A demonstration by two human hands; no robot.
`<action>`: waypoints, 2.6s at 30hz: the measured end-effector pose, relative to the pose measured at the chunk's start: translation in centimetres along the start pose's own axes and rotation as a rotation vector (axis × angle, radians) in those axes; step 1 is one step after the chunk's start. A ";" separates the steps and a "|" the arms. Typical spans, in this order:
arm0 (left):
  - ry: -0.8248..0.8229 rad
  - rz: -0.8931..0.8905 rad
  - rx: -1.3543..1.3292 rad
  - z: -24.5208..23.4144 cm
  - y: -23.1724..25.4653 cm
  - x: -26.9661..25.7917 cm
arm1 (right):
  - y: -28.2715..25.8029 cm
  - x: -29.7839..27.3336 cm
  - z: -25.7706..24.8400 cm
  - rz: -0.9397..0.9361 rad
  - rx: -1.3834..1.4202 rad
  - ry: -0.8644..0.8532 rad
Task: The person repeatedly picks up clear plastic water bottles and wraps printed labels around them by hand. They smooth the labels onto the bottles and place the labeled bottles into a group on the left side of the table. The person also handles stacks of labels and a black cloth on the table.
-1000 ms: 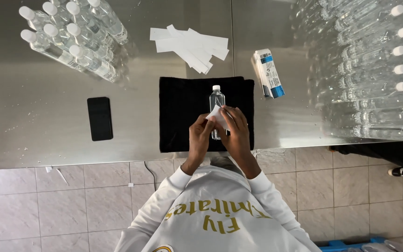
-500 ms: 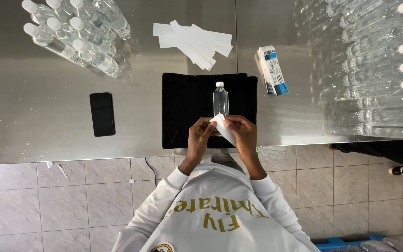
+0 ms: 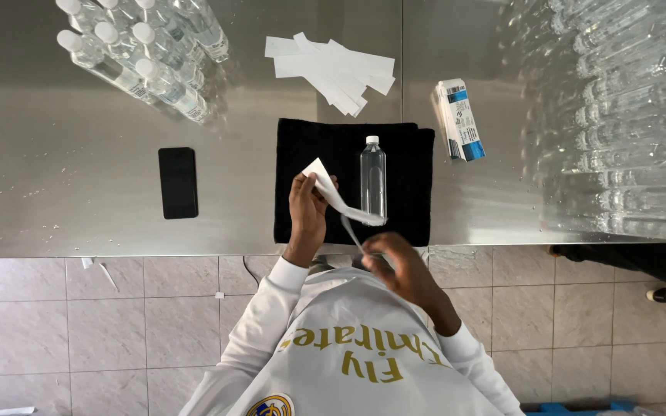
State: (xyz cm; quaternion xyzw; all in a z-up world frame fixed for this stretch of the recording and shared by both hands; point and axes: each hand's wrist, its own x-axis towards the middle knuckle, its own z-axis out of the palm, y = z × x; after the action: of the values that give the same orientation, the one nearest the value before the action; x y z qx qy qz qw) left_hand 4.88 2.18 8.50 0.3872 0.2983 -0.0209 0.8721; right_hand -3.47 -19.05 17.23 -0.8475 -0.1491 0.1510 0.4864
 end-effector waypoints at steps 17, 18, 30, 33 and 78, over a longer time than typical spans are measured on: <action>-0.197 0.396 0.403 2.7 -0.2 -2.3 | -5.8 2.5 -2.3 -0.403 0.405 -1.005; -0.204 0.391 0.418 2.7 -0.2 -2.7 | -5.9 2.6 -2.8 -0.454 0.448 -0.914; -0.396 0.451 0.622 4.0 -0.2 -5.2 | 0.0 5.6 -3.2 0.175 0.253 0.316; -0.371 0.535 0.610 4.8 0.0 -5.8 | 1.5 5.3 -3.1 0.264 0.347 0.323; 0.197 0.430 0.540 1.0 -2.1 24.9 | 6.6 6.6 -8.7 0.130 0.800 0.884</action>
State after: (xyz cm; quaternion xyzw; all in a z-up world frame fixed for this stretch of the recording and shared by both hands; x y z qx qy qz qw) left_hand 25.26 4.84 -5.75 0.6577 0.2763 0.1224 0.6900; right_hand 6.68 -26.35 14.92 -0.5884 0.1881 -0.1418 0.7735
